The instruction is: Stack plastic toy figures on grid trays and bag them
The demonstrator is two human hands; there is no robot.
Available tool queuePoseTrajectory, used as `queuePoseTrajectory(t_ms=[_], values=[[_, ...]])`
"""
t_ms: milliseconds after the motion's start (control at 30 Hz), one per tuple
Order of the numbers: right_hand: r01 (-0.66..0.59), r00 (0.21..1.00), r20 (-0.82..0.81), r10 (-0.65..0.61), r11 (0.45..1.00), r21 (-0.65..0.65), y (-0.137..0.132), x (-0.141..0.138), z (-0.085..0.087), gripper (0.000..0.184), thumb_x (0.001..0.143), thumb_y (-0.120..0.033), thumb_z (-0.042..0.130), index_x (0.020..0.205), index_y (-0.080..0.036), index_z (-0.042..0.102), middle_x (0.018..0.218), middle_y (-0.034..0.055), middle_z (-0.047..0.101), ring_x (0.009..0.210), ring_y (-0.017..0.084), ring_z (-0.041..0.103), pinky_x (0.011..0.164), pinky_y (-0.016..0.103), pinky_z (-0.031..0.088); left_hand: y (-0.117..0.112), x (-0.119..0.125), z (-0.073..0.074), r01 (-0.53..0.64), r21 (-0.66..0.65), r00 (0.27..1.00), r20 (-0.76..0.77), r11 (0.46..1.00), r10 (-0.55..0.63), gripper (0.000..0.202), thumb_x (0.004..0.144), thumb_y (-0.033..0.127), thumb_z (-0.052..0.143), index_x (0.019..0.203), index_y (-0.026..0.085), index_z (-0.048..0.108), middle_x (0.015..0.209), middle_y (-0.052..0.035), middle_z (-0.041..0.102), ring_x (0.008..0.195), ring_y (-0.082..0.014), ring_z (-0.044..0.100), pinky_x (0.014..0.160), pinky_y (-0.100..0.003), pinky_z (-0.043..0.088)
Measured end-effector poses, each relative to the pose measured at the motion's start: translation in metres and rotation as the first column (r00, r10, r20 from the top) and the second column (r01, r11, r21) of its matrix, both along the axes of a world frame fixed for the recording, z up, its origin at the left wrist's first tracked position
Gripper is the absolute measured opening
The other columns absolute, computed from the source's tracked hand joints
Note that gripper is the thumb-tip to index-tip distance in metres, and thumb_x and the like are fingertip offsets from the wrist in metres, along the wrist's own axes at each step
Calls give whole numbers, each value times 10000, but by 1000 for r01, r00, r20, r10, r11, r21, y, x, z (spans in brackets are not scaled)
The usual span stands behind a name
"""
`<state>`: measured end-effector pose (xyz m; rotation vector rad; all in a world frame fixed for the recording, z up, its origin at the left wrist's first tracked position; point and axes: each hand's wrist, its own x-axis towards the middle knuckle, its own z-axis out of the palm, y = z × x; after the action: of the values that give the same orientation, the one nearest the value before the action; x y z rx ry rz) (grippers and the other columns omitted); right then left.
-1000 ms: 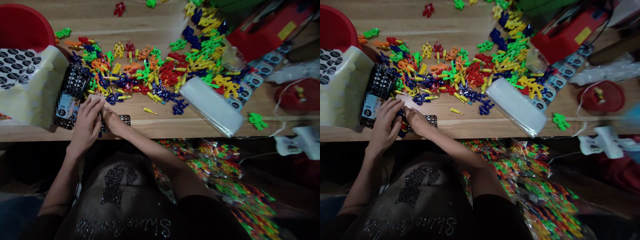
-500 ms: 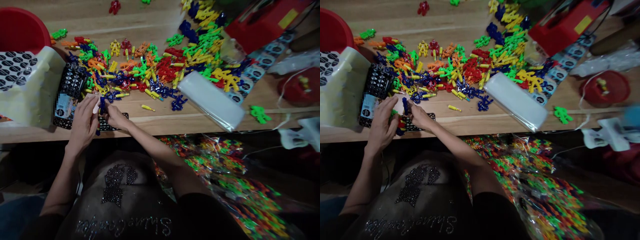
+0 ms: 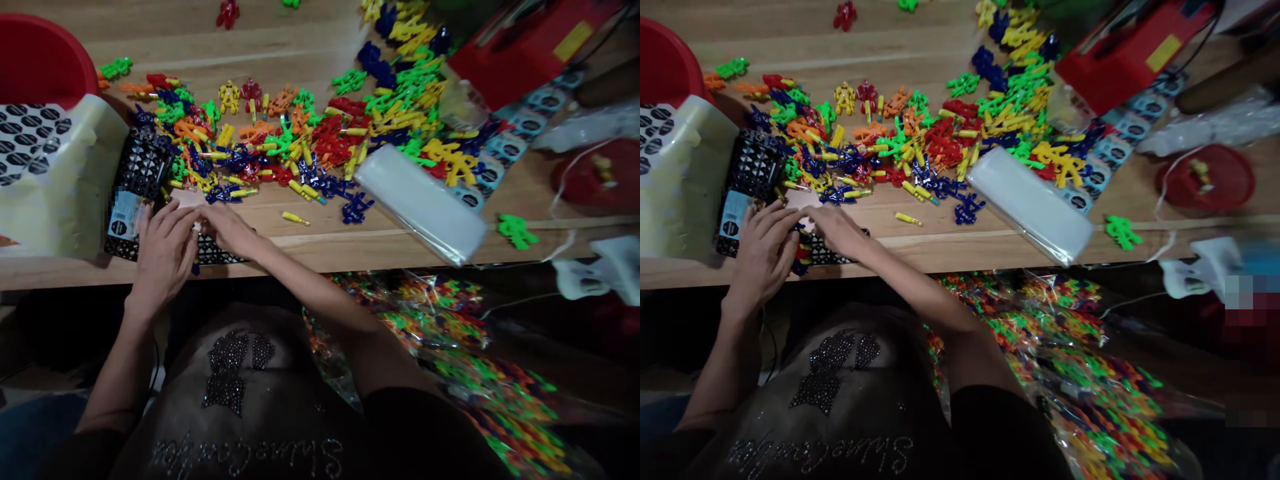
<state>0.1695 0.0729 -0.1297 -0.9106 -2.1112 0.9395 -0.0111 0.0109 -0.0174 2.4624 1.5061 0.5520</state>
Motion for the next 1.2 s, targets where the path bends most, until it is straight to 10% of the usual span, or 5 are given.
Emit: queuePoseTrajectory(t_ms=[233,633,1200], values=[[369,911,155,-383,922,115,29,63,-15,223,983,-102,556,1169,-197,634,1112,148,649,1248,379,532,1147,671,440,-11,0,5,-69,28,998,0,997,69,343,1102,323,473,1417,314,609,1447,-66,712,1534,-309,519,1364,-727,142],[113,992,-52,-118,989,-98,-53,38,26,378,975,-150,440,1346,-201,499,1219,137,647,1126,283,647,1017,534,590,-9,10,-5,-46,-11,998,-36,999,46,476,1093,227,347,1540,283,501,1543,-58,656,1587,-254,461,1371,-575,237],[22,998,-50,-30,989,-143,-83,16,-9,592,890,-97,413,1477,-173,388,1221,154,659,1044,261,679,919,467,614,-9,11,-3,-33,-64,999,-33,997,31,481,1126,348,311,1579,303,464,1566,-36,633,1597,-258,437,1377,-553,203]])
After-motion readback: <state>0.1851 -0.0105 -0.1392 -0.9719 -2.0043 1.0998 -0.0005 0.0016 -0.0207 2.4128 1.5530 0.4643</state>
